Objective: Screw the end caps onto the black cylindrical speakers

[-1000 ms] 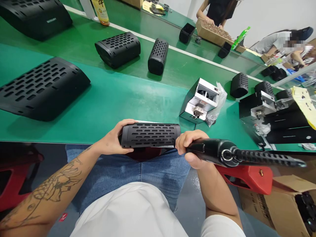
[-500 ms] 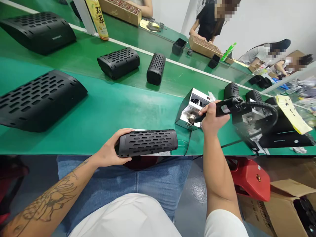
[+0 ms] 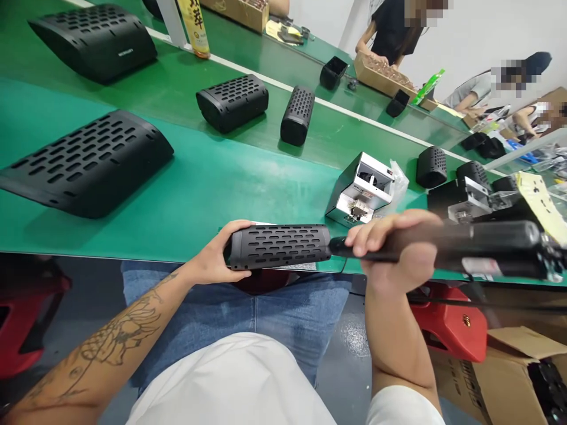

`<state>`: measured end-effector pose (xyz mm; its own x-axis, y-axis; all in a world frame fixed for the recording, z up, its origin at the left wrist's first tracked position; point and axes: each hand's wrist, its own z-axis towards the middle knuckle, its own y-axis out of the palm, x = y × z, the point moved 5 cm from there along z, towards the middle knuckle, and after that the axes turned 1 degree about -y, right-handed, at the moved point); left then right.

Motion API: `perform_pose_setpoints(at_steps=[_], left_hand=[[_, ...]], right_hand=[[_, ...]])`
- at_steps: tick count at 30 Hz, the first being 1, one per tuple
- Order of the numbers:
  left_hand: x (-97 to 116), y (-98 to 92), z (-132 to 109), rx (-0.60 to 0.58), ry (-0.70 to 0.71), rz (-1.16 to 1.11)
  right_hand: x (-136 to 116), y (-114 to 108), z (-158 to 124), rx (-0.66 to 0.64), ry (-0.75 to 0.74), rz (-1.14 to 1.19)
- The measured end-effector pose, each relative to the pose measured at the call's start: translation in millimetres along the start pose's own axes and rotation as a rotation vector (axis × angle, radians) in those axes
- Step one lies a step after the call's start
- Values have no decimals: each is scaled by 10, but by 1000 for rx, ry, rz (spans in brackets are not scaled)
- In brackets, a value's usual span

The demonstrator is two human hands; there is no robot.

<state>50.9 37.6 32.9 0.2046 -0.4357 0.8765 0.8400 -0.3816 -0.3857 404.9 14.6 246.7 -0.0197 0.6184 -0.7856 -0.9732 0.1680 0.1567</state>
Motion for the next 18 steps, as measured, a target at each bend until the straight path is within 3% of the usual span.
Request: perform_pose_setpoints(at_steps=[3, 6, 12, 18], left_hand=[[2, 13, 6, -8, -7, -12], [17, 28, 16, -4, 11, -29], [34, 47, 29, -1, -21, -38], [50, 33, 31, -4, -43, -26]], right_hand=[[-116, 389, -234, -205, 63, 74], [-56, 640, -337, -355, 87, 152], [188, 773, -401, -280, 139, 172], [197, 869, -491, -343, 103, 179]])
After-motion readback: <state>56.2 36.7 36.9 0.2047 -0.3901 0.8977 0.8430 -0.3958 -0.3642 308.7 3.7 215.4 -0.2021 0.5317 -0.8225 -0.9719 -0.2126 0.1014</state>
